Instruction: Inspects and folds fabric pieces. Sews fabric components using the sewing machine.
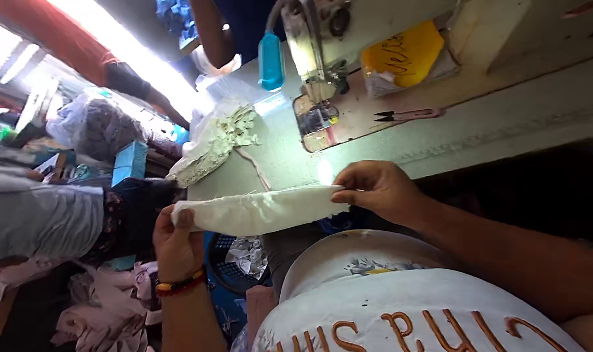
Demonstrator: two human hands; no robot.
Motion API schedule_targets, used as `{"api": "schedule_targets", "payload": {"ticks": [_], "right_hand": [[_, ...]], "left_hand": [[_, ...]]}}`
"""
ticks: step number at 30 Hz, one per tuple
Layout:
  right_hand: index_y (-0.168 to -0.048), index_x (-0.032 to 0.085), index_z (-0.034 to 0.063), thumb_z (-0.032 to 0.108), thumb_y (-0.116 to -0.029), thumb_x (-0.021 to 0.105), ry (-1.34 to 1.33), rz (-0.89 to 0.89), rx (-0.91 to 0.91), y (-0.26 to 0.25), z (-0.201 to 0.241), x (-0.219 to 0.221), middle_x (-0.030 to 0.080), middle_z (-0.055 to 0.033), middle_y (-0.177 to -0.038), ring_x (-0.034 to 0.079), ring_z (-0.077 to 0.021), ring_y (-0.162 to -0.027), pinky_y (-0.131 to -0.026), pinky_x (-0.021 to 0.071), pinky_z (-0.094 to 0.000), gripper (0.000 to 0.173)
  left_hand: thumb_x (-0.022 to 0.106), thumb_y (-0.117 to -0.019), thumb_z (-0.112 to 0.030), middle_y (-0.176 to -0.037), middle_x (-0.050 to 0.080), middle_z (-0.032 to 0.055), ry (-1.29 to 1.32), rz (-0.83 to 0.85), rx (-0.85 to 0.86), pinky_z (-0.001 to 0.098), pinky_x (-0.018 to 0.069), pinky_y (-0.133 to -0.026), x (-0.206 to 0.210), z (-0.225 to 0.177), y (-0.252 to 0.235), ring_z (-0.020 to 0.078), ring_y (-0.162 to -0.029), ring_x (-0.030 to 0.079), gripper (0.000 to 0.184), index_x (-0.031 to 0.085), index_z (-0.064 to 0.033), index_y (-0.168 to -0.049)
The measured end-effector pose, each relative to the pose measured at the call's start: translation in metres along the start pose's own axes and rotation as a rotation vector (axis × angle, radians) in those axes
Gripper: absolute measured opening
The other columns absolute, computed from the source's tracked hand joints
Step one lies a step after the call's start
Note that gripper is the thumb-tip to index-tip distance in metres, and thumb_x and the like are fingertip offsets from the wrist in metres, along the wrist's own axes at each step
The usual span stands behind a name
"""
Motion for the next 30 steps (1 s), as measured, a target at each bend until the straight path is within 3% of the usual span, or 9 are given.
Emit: {"api": "schedule_targets", "payload": {"ticks": [3,6,8,11,14,19,22,25,30], "right_hand": [[-0.097,0.073,0.0104,0.021,-0.0908,0.076,0.090,0.032,-0.071,0.007,-0.002,-0.007,0.070,0.0073,-0.090,0.066,0.0020,-0.080,-0.074,0.0591,-0.0172,0.013],[-0.102,0.075,0.0154,0.025,-0.0955,0.072,0.106,0.034,-0.113,0.011,-0.007,-0.011,0.070,0.0124,-0.095,0.066,0.0047,-0.086,-0.079,0.0574,-0.0148,0.012],[-0.102,0.074,0.0125,0.024,-0.0968,0.069,0.134,0.032,-0.098,0.011,-0.014,-0.011,0.071,0.0110,-0.094,0.066,0.0048,-0.084,-0.078,0.0573,-0.0146,0.013],[-0.101,0.073,0.0061,0.020,-0.0968,0.065,0.217,0.026,0.020,0.009,-0.024,-0.006,0.071,0.0072,-0.091,0.065,0.0057,-0.078,-0.072,0.0574,-0.0136,0.017],[-0.101,0.073,0.0050,0.022,-0.0966,0.064,0.308,0.019,0.095,0.006,-0.034,0.000,0.071,0.0039,-0.089,0.065,0.0053,-0.073,-0.068,0.0569,-0.0138,0.020],[-0.102,0.073,0.0035,0.024,-0.0989,0.062,0.365,0.005,-0.026,-0.002,-0.026,0.000,0.070,0.0012,-0.093,0.063,0.0046,-0.079,-0.073,0.0554,-0.0130,0.024],[-0.102,0.072,0.0013,0.025,-0.0999,0.060,0.471,-0.015,-0.096,-0.009,-0.014,-0.004,0.069,-0.0023,-0.093,0.063,0.0025,-0.084,-0.080,0.0535,-0.0149,0.026],[-0.101,0.073,0.0015,0.028,-0.0992,0.057,0.617,-0.030,-0.009,-0.011,-0.021,-0.006,0.069,-0.0066,-0.092,0.062,-0.0015,-0.080,-0.075,0.0525,-0.0185,0.031],[-0.098,0.075,0.0049,0.030,-0.0987,0.054,0.750,-0.005,0.084,-0.001,-0.037,0.006,0.071,-0.0102,-0.088,0.063,-0.0118,-0.071,-0.066,0.0524,-0.0278,0.033]], "left_hand": [[0.076,-0.0914,-0.030,-0.097,0.075,-0.0126,0.002,0.041,0.024,0.0235,0.0613,-0.080,-0.003,0.002,0.008,0.0012,-0.087,0.071,0.015,0.074,-0.0342,-0.106],[0.078,-0.0905,-0.026,-0.096,0.075,-0.0106,0.015,0.035,-0.006,0.0247,0.0611,-0.078,-0.005,0.014,0.017,0.0024,-0.086,0.071,0.014,0.075,-0.0308,-0.104],[0.075,-0.0933,-0.021,-0.096,0.075,-0.0074,0.040,0.002,-0.078,0.0266,0.0610,-0.078,-0.005,0.027,0.024,0.0043,-0.086,0.071,0.013,0.073,-0.0251,-0.105],[0.057,-0.1021,-0.013,-0.092,0.072,-0.0019,0.073,-0.118,-0.195,0.0291,0.0615,-0.077,-0.003,0.052,0.037,0.0080,-0.082,0.071,0.013,0.064,-0.0138,-0.112],[0.060,-0.1018,-0.017,-0.090,0.072,-0.0020,0.046,-0.164,-0.203,0.0285,0.0618,-0.075,-0.007,0.067,0.046,0.0076,-0.079,0.071,0.012,0.063,-0.0130,-0.112],[0.069,-0.0922,-0.001,-0.093,0.070,-0.0018,-0.225,-0.041,-0.239,0.0273,0.0599,-0.080,-0.018,0.075,0.046,0.0062,-0.084,0.068,0.018,0.062,-0.0043,-0.108],[0.067,-0.0937,-0.004,-0.091,0.071,-0.0016,-0.090,-0.046,-0.332,0.0279,0.0606,-0.080,-0.015,0.084,0.050,0.0074,-0.083,0.070,0.010,0.064,-0.0060,-0.104],[0.055,-0.1016,-0.009,-0.086,0.072,-0.0022,0.048,-0.089,-0.374,0.0294,0.0605,-0.078,-0.013,0.100,0.058,0.0077,-0.081,0.070,0.013,0.065,-0.0096,-0.094],[0.068,-0.0959,-0.011,-0.083,0.069,0.0000,-0.514,-0.162,-0.216,0.0198,0.0556,-0.071,-0.020,0.102,0.051,0.0007,-0.073,0.064,0.012,0.069,0.0008,-0.099]]}}
Point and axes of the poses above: each hand's wrist, its own y-axis away from the middle knuckle, its own x-axis out of the palm, z = x × y, the point moved 6 cm from there along -y, towards the middle knuckle
